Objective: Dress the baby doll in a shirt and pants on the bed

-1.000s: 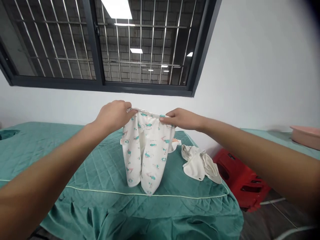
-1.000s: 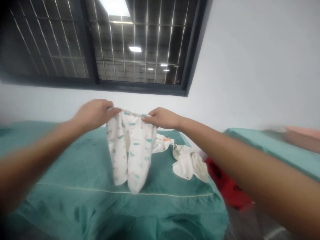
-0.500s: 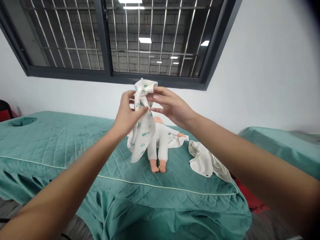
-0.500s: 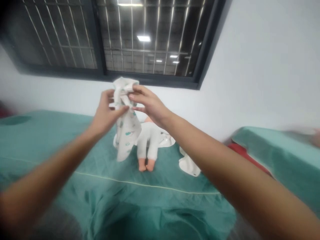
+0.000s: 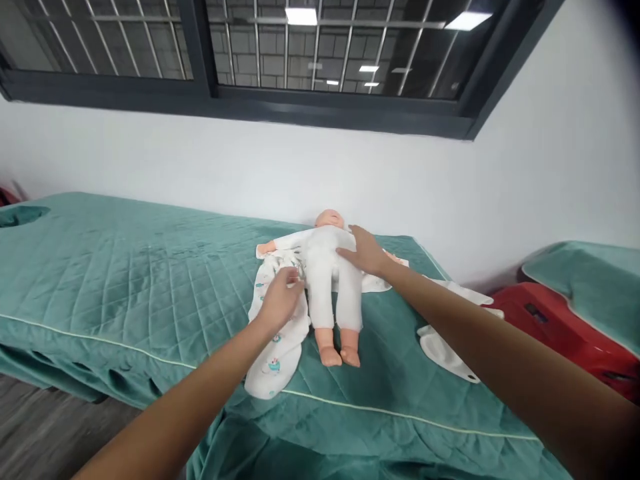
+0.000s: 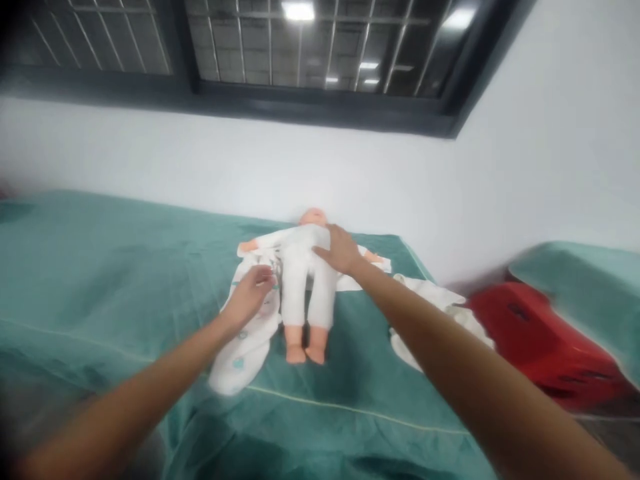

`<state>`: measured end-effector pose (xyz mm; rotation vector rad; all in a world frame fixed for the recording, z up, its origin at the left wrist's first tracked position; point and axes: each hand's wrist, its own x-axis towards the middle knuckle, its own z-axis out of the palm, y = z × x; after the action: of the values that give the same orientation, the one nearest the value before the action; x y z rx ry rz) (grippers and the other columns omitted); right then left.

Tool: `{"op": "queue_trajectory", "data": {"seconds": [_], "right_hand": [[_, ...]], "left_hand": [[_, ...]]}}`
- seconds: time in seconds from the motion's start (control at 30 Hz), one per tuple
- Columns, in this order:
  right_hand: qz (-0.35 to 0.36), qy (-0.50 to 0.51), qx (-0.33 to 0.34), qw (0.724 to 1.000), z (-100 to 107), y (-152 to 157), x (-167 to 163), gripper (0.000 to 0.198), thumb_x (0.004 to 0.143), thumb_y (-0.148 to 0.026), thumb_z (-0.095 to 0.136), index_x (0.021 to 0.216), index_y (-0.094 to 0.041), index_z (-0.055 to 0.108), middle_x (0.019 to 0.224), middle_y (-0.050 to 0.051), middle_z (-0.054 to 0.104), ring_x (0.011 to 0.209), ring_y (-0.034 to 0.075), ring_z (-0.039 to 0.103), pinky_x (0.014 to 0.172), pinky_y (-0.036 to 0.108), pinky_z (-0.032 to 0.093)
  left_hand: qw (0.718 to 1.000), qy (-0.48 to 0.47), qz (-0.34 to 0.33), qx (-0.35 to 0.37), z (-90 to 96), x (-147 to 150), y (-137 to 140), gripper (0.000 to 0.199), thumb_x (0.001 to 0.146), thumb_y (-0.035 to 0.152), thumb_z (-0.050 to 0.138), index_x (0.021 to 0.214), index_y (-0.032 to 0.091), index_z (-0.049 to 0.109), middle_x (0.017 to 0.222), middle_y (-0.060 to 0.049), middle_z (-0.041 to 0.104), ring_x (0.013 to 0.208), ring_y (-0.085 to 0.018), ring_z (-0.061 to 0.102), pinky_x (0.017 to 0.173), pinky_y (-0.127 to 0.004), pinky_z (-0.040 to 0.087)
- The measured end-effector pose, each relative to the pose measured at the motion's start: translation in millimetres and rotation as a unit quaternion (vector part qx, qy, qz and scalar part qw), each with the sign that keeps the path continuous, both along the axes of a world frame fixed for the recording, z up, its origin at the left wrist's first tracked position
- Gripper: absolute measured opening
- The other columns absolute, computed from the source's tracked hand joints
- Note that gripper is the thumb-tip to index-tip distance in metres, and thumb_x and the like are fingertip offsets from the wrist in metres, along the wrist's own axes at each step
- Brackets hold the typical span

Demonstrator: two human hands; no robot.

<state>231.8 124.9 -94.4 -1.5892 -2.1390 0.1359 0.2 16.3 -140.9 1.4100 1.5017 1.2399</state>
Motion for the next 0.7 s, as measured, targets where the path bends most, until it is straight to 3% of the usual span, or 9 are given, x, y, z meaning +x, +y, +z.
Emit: {"op": "queue_trajectory", "data": {"seconds": [0.07, 0.17, 0.27, 0.37, 0.53, 0.7], "right_hand": [[-0.056, 0.011, -0.029, 0.998, -5.4, 24.9, 5.1, 0.088, 0.083, -0.056, 0.058, 0.149, -0.008, 0.026, 0.152, 0.023, 0.035, 0.14, 0.039, 0.034, 0.113, 0.052, 0.027], [-0.121, 0.03, -0.119, 0.985, -5.1, 56.7, 8.4, 0.102, 0.082, -0.072, 0.047, 0.154, -0.009, 0.011, 0.149, 0.025, 0.04, 0.135, 0.041, 0.042, 0.108, 0.054, 0.034], [-0.141, 0.064, -0.197, 0.968, -4.0, 85.0, 9.6, 0.12, 0.075, -0.085, 0.041, 0.154, -0.007, -0.005, 0.144, 0.027, 0.046, 0.128, 0.04, 0.051, 0.104, 0.05, 0.04], [-0.142, 0.091, -0.226, 0.959, -5.9, 113.9, 8.7, 0.13, 0.07, -0.087, 0.044, 0.152, -0.005, -0.014, 0.145, 0.027, 0.044, 0.128, 0.038, 0.051, 0.104, 0.047, 0.041], [-0.141, 0.081, -0.245, 0.956, -9.9, 155.0, 3.6, 0.12, 0.072, -0.086, 0.042, 0.154, -0.005, 0.008, 0.152, 0.027, 0.035, 0.134, 0.039, 0.044, 0.108, 0.048, 0.038], [-0.102, 0.08, -0.235, 0.963, -1.4, 178.5, -16.4, 0.097, 0.078, -0.08, 0.046, 0.142, -0.007, 0.038, 0.142, 0.027, 0.048, 0.122, 0.035, 0.055, 0.097, 0.044, 0.047]], "left_hand": [[0.991, -0.091, -0.045, -0.09, 4.4, 14.0, 7.3, 0.037, 0.083, 0.035, 0.061, 0.114, 0.016, 0.057, 0.113, -0.012, 0.066, 0.099, -0.024, 0.064, 0.088, -0.038, 0.05], [0.947, -0.235, -0.097, -0.199, 8.5, 28.0, 23.5, 0.049, 0.081, 0.047, 0.065, 0.118, 0.015, 0.057, 0.114, -0.016, 0.067, 0.099, -0.026, 0.065, 0.085, -0.038, 0.052], [0.904, -0.335, -0.139, -0.226, 5.2, 35.7, 43.0, 0.06, 0.076, 0.051, 0.069, 0.124, 0.016, 0.056, 0.117, -0.018, 0.067, 0.098, -0.029, 0.066, 0.084, -0.039, 0.054], [0.878, -0.39, -0.181, -0.211, -4.1, 41.5, 63.9, 0.072, 0.072, 0.058, 0.07, 0.13, 0.019, 0.054, 0.119, -0.018, 0.067, 0.1, -0.031, 0.067, 0.082, -0.04, 0.057], [0.854, -0.402, -0.245, -0.222, -11.1, 41.4, 95.1, 0.085, 0.068, 0.068, 0.065, 0.135, 0.016, 0.053, 0.114, -0.02, 0.069, 0.093, -0.033, 0.069, 0.076, -0.041, 0.06], [0.866, -0.355, -0.242, -0.256, 8.5, 0.6, 117.4, 0.08, 0.073, 0.065, 0.062, 0.134, 0.014, 0.053, 0.108, -0.017, 0.071, 0.091, -0.03, 0.07, 0.075, -0.038, 0.06]]}}
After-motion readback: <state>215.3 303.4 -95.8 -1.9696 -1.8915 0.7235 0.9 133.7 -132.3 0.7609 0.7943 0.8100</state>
